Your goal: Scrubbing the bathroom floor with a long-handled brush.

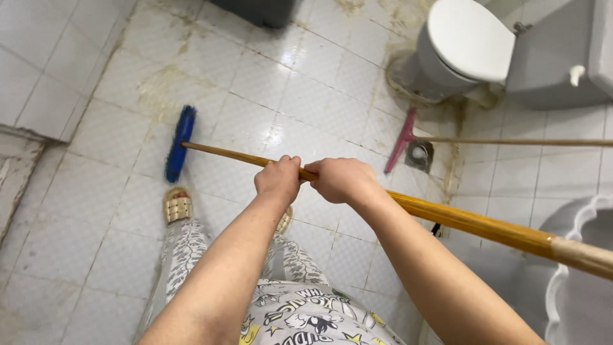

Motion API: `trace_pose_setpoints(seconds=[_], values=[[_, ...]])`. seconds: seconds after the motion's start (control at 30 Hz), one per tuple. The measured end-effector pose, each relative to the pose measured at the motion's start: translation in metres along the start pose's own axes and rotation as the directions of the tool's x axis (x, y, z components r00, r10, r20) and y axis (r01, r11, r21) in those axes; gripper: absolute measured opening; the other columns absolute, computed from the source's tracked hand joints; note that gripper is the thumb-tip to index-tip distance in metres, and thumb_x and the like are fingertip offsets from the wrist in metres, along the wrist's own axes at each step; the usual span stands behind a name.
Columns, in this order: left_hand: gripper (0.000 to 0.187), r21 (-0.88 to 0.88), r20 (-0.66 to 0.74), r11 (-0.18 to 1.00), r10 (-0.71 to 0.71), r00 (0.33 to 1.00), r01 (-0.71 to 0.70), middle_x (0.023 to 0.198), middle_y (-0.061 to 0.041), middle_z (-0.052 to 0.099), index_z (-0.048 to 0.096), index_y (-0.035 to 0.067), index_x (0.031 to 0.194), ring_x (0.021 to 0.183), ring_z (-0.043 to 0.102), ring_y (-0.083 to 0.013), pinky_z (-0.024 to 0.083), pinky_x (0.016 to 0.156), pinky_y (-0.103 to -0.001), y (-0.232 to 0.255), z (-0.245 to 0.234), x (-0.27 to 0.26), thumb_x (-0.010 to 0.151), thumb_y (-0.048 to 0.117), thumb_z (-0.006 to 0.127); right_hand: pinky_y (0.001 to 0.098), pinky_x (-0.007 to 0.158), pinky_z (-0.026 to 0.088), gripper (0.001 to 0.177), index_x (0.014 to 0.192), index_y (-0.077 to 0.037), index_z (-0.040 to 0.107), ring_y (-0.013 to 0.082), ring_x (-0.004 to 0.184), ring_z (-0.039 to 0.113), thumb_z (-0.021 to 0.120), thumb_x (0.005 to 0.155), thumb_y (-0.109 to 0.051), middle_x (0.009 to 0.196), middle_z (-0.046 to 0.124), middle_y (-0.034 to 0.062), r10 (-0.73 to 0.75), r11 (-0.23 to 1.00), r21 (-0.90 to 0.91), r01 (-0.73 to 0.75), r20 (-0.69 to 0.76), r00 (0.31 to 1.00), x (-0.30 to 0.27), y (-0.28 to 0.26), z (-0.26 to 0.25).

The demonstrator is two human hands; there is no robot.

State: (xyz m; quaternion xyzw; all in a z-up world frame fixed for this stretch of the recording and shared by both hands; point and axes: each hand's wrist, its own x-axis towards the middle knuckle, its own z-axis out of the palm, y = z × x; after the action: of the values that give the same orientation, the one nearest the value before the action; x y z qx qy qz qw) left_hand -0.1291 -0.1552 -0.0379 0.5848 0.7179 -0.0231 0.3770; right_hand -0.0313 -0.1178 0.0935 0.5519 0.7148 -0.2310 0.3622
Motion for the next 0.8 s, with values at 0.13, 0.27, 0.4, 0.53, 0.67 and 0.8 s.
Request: trace_pose_setpoints(seconds=[0.13, 0.27, 0.4, 0.53, 0.67, 0.8], values=[[0.025, -0.019, 0.012, 0.998, -0.053, 0.999, 0.053, 0.126, 0.002, 0.062, 0.063, 0.023, 0.119, 0.122, 0.059, -0.0265, 0.058, 0.088, -0.045, -0.057, -0.022, -0.005, 0.098, 0.037, 0.066, 0.0412, 0.091, 0.057, 0.04, 0.137, -0.05, 0.061, 0.0224, 0.112, 0.068, 0.058, 0.099, -0.04, 0.123, 0.073, -0.0069, -0.013, 1.0, 0.019, 0.013, 0.002, 1.0, 0.01, -0.057, -0.001], [0.027, -0.033, 0.056, 0.995, -0.089, 0.994, 0.091, 0.131, 0.002, 0.06, 0.063, 0.024, 0.121, 0.133, 0.053, -0.0294, 0.058, 0.09, -0.046, -0.121, -0.044, -0.01, 0.097, 0.035, 0.067, 0.0404, 0.089, 0.057, 0.04, 0.138, -0.046, 0.061, 0.021, 0.109, 0.07, 0.057, 0.099, -0.041, 0.12, 0.074, -0.0069, -0.049, 0.997, 0.059, 0.048, 0.012, 0.999, 0.028, -0.12, 0.004], [0.028, 0.006, 0.085, 0.994, -0.105, 0.991, 0.105, 0.135, 0.001, 0.058, 0.061, 0.023, 0.124, 0.141, 0.047, -0.033, 0.06, 0.09, -0.046, -0.191, -0.058, -0.009, 0.097, 0.031, 0.068, 0.0399, 0.089, 0.056, 0.038, 0.136, -0.047, 0.062, 0.0183, 0.108, 0.07, 0.054, 0.099, -0.042, 0.119, 0.075, -0.0093, -0.035, 0.989, 0.149, 0.026, 0.058, 0.998, 0.04, -0.189, 0.004], [0.029, -0.024, 0.073, 0.994, -0.107, 0.992, 0.109, 0.136, 0.001, 0.058, 0.062, 0.023, 0.124, 0.144, 0.043, -0.0358, 0.058, 0.093, -0.049, -0.252, -0.068, -0.011, 0.097, 0.033, 0.068, 0.0399, 0.089, 0.056, 0.037, 0.136, -0.043, 0.063, 0.0205, 0.107, 0.07, 0.054, 0.1, -0.044, 0.118, 0.075, -0.0067, -0.068, 0.979, 0.198, 0.051, 0.076, 0.995, 0.055, -0.243, 0.015], [0.028, -0.03, 0.083, 0.988, -0.148, 0.986, 0.151, 0.141, 0.002, 0.054, 0.06, 0.023, 0.125, 0.148, 0.037, -0.0345, 0.056, 0.094, -0.052, -0.294, -0.081, -0.009, 0.098, 0.029, 0.066, 0.0422, 0.09, 0.055, 0.038, 0.137, -0.042, 0.062, 0.0246, 0.107, 0.07, 0.054, 0.1, -0.042, 0.117, 0.075, -0.0016, -0.115, 0.978, 0.179, 0.109, 0.019, 0.993, 0.067, -0.284, 0.02], [0.028, -0.142, 0.054, 0.981, -0.123, 0.991, 0.129, 0.144, 0.002, 0.053, 0.061, 0.022, 0.123, 0.148, 0.036, -0.0373, 0.054, 0.101, -0.049, -0.309, -0.087, -0.005, 0.098, 0.032, 0.067, 0.044, 0.089, 0.055, 0.039, 0.139, -0.044, 0.06, 0.0262, 0.109, 0.069, 0.053, 0.1, -0.042, 0.119, 0.073, -0.0001, -0.091, 0.992, 0.086, 0.091, -0.004, 0.996, 0.069, -0.302, 0.006]])
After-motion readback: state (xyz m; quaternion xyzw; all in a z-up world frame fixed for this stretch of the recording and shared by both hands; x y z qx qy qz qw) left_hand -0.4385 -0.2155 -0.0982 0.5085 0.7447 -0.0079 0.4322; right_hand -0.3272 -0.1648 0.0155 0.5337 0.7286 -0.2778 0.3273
